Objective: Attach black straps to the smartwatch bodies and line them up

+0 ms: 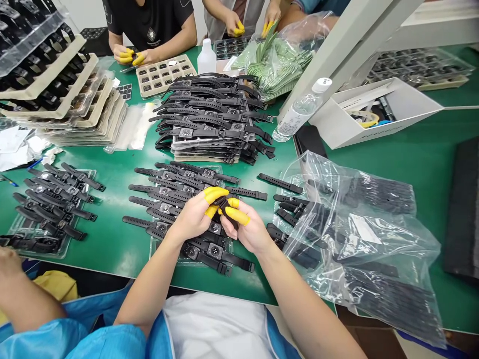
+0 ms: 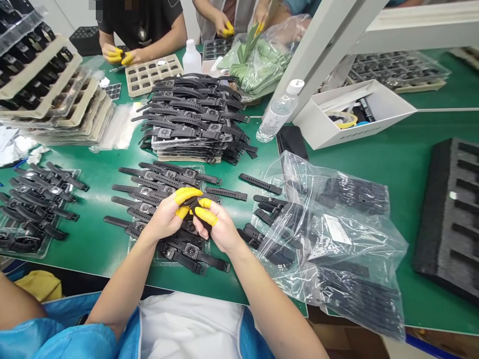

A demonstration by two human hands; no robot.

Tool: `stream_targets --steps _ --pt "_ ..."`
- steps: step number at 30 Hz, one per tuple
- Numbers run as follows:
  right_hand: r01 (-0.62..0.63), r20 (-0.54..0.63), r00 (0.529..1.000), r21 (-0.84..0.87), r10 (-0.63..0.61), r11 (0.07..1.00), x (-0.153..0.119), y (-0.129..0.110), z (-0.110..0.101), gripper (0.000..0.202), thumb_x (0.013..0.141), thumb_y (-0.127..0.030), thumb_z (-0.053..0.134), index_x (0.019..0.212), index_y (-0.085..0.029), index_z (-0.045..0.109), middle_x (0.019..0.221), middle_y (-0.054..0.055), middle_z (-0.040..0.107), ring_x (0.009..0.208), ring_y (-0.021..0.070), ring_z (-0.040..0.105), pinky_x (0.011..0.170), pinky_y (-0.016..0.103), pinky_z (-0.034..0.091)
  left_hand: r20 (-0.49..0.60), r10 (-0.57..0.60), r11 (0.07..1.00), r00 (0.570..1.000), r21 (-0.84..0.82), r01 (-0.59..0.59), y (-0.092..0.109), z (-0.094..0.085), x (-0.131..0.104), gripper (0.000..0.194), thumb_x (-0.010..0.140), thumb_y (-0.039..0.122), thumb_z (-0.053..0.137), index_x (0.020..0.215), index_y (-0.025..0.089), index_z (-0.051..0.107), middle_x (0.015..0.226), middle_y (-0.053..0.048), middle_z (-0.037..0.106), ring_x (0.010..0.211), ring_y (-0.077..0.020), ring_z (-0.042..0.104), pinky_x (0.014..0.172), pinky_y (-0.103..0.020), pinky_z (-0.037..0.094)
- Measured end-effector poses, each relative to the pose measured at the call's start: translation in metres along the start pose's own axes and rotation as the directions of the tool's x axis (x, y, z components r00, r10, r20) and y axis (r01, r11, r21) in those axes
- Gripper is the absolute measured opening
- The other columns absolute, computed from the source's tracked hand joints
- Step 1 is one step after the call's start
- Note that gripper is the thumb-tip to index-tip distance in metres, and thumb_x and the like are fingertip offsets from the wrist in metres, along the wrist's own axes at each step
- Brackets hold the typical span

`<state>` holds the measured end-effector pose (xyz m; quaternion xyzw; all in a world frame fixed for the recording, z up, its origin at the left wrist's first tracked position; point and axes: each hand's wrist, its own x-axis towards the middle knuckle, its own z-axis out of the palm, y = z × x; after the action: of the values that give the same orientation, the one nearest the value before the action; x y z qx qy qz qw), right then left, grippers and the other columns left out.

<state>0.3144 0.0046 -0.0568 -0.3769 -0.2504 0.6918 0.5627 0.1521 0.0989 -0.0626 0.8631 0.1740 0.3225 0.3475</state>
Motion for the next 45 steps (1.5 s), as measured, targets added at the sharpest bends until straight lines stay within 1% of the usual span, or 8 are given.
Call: stream_targets --steps 19,26,30,33,37,40,43,45 --pt "-0.083 -0.074 0.994 0.034 0.086 0.996 0.003 -0.003 -0.007 0.035 0.082 -0.045 0.079 0.083 -0.022 0.053 0.046 -0.011 0.045 0.038 0.0054 0.023 0.037 0.019 0.017 0.132 -0.014 0.975 0.991 0.222 -0.016 0.006 -0.002 0.001 0.039 0.104 0.020 0.044 0.141 0.015 0.057 0.125 -0.017 0.067 0.121 -0.0294 0.060 0.109 -0.051 0.053" --pt "0.032 -0.074 0.997 -0.062 -0.037 0.998 0.002 -0.001 -0.007 0.036 0.087 -0.053 0.076 0.094 -0.022 0.059 0.055 -0.006 0.057 0.043 0.0103 0.042 0.042 0.023 0.035 0.008 -0.131 0.991 0.991 0.007 0.131 0.008 -0.004 0.001 0.040 0.104 0.025 0.055 0.144 0.021 0.054 0.127 -0.012 0.069 0.115 -0.0236 0.068 0.101 -0.040 0.058" --pt "0.011 -0.031 0.999 -0.084 -0.013 0.996 0.001 -0.004 -0.007 0.039 0.091 -0.058 0.073 0.094 -0.022 0.059 0.057 -0.008 0.052 0.043 0.0091 0.039 0.042 0.022 0.035 -0.183 -0.162 0.984 0.970 -0.106 0.144 0.009 0.003 0.003 0.014 0.099 0.032 0.070 0.108 0.021 0.070 0.107 -0.008 0.072 0.101 -0.0210 0.070 0.086 -0.034 0.060" --pt "-0.157 0.082 0.984 -0.039 0.160 0.987 0.000 -0.008 -0.008 0.039 0.093 -0.058 0.070 0.093 -0.021 0.058 0.057 -0.010 0.046 0.041 0.0059 0.025 0.038 0.019 0.024 -0.331 -0.261 0.929 0.907 -0.342 0.143 0.011 0.005 0.006 0.021 0.097 0.040 0.073 0.105 0.021 0.068 0.114 -0.009 0.073 0.097 -0.0200 0.073 0.078 -0.032 0.062" --pt "-0.275 0.156 0.943 -0.129 0.294 0.953 0.000 -0.013 -0.012 0.035 0.094 -0.054 0.067 0.089 -0.021 0.057 0.055 -0.010 0.043 0.044 0.0058 0.020 0.039 0.018 0.017 -0.566 -0.490 0.809 0.663 -0.579 0.103 0.009 -0.001 0.011 0.037 0.094 0.050 0.076 0.107 0.024 0.053 0.113 -0.006 0.077 0.073 -0.0150 0.076 0.062 -0.027 0.061" --pt "-0.258 0.120 0.951 -0.197 0.284 0.946 0.000 -0.015 -0.017 0.033 0.091 -0.051 0.070 0.087 -0.022 0.057 0.052 -0.011 0.040 0.044 0.0066 0.020 0.039 0.018 0.017 -0.676 -0.515 0.816 0.527 -0.575 0.059 0.005 -0.010 0.015 0.048 0.091 0.056 0.078 0.103 0.025 0.043 0.116 -0.007 0.078 0.064 -0.0136 0.074 0.061 -0.028 0.062" --pt "-0.188 0.016 0.980 -0.240 0.198 0.952 0.001 -0.015 -0.021 0.034 0.086 -0.050 0.077 0.091 -0.021 0.059 0.053 -0.010 0.044 0.044 0.0070 0.027 0.040 0.018 0.022 -0.731 -0.508 0.836 0.456 -0.546 0.055 0.002 -0.016 0.017 0.049 0.092 0.056 0.077 0.104 0.025 0.041 0.113 -0.006 0.079 0.060 -0.0122 0.073 0.060 -0.028 0.062" --pt "-0.081 -0.050 0.996 -0.241 0.071 0.967 0.002 -0.016 -0.021 0.036 0.084 -0.048 0.081 0.095 -0.022 0.059 0.058 -0.009 0.051 0.046 0.0079 0.035 0.042 0.020 0.030 -0.676 -0.543 0.811 0.499 -0.575 0.104 0.002 -0.016 0.015 0.047 0.092 0.055 0.077 0.107 0.025 0.044 0.108 -0.004 0.079 0.058 -0.0119 0.072 0.056 -0.026 0.061"
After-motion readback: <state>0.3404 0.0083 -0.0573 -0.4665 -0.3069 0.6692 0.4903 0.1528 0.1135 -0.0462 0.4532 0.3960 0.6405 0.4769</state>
